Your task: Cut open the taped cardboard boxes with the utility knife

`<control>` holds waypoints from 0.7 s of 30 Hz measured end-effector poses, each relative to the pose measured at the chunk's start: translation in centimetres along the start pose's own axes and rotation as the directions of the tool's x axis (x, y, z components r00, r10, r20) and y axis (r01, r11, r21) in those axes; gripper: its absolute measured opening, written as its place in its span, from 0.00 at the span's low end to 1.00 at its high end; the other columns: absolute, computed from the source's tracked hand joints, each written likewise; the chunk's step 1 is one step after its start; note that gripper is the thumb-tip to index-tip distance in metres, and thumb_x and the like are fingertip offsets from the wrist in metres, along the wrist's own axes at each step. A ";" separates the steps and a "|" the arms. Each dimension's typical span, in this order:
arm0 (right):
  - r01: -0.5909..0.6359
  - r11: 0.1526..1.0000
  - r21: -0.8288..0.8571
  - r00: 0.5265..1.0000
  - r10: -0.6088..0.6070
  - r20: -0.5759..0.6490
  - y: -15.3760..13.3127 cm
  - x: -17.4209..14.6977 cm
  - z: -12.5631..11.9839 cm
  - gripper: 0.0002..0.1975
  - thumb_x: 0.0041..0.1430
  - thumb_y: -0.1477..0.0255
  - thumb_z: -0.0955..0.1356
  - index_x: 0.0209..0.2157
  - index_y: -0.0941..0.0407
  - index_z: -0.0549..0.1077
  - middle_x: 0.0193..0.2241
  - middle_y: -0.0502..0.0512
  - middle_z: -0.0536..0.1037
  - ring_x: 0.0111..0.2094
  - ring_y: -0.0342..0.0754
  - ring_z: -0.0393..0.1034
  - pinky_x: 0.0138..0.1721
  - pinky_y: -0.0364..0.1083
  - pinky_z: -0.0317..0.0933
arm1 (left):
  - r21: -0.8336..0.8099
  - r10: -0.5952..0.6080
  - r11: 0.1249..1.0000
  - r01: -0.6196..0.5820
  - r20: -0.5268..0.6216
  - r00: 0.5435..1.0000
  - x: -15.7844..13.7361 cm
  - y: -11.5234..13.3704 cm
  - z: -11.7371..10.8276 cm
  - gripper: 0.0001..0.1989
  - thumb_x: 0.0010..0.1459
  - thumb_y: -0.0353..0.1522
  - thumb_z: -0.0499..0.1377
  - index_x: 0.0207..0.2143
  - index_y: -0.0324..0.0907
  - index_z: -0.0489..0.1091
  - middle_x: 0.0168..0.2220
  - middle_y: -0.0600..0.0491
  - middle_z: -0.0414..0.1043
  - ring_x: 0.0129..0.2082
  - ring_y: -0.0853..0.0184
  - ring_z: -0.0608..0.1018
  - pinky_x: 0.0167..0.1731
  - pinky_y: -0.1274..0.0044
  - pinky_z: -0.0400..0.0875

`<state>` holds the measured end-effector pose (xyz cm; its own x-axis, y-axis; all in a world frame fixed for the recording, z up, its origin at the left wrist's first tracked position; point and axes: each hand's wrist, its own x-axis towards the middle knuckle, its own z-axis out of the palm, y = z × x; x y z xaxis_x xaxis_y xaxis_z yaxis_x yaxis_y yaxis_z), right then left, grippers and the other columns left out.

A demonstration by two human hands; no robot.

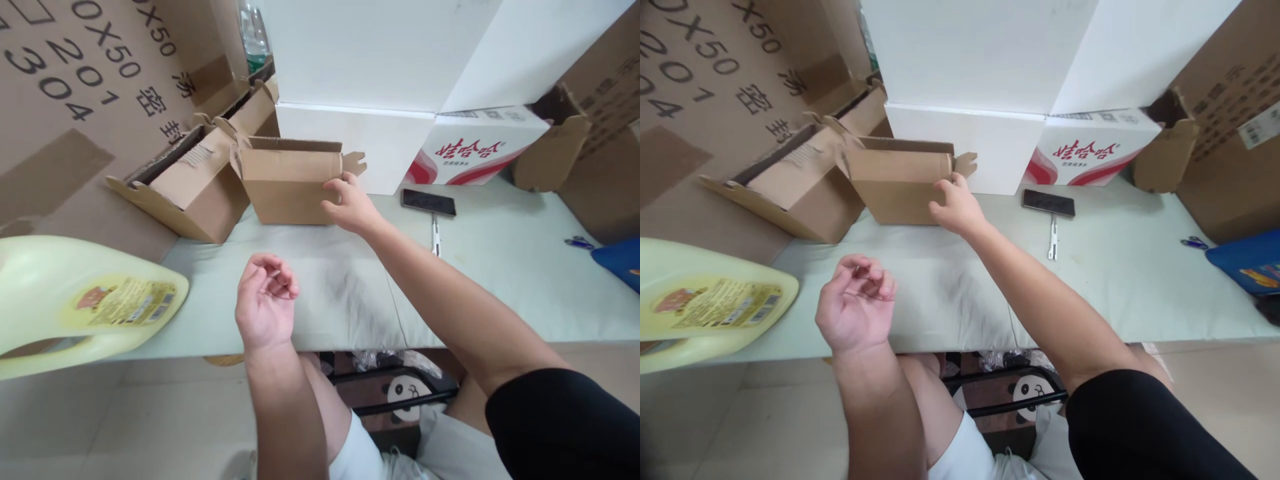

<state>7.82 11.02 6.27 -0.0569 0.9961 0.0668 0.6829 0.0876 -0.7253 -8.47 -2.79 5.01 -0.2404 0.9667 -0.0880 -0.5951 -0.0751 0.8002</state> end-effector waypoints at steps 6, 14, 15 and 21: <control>0.000 0.928 0.374 0.994 0.042 -0.104 2.4 -2.0 -1.5 0.14 0.60 0.69 0.65 0.46 0.51 0.75 0.43 0.53 0.77 0.30 0.45 0.71 0.37 0.49 0.70 | 0.032 0.056 0.998 -0.054 -0.043 0.998 -0.1 0.0 -0.1 0.15 0.43 0.41 0.70 0.26 0.43 0.70 0.20 0.58 0.68 0.16 0.75 0.68 0.16 0.81 0.63; 0.158 0.974 0.162 0.963 -0.115 -0.245 9.5 -12.9 -9.7 0.19 0.64 0.66 0.64 0.18 0.52 0.65 0.16 0.48 0.65 0.21 0.45 0.61 0.28 0.47 0.57 | 0.158 0.266 0.956 -0.248 -0.102 0.959 0.0 -1.9 1.3 0.14 0.47 0.41 0.68 0.25 0.44 0.69 0.21 0.58 0.65 0.20 0.72 0.68 0.21 0.80 0.63; 0.162 0.979 0.124 0.968 -0.132 -0.215 10.4 -14.1 -10.5 0.22 0.65 0.66 0.64 0.16 0.52 0.63 0.14 0.48 0.63 0.19 0.44 0.58 0.25 0.47 0.54 | 0.212 0.284 0.940 -0.267 -0.053 0.957 -0.1 -2.5 1.9 0.14 0.47 0.43 0.69 0.27 0.44 0.71 0.23 0.56 0.67 0.23 0.70 0.70 0.23 0.79 0.65; 0.053 0.992 0.110 0.977 -0.029 -0.210 12.0 -16.3 -13.4 0.10 0.59 0.62 0.70 0.36 0.50 0.67 0.16 0.42 0.67 0.16 0.44 0.61 0.21 0.46 0.53 | 0.432 0.378 0.792 -0.432 0.209 0.902 -0.4 -6.0 5.0 0.16 0.57 0.48 0.64 0.33 0.44 0.79 0.38 0.50 0.75 0.43 0.63 0.75 0.44 0.74 0.71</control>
<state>26.73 -4.21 5.69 0.0778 0.9700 0.2302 0.5943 0.1402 -0.7920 -0.98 -1.49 3.20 -0.2809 0.8948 0.3470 -0.0363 -0.3712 0.9278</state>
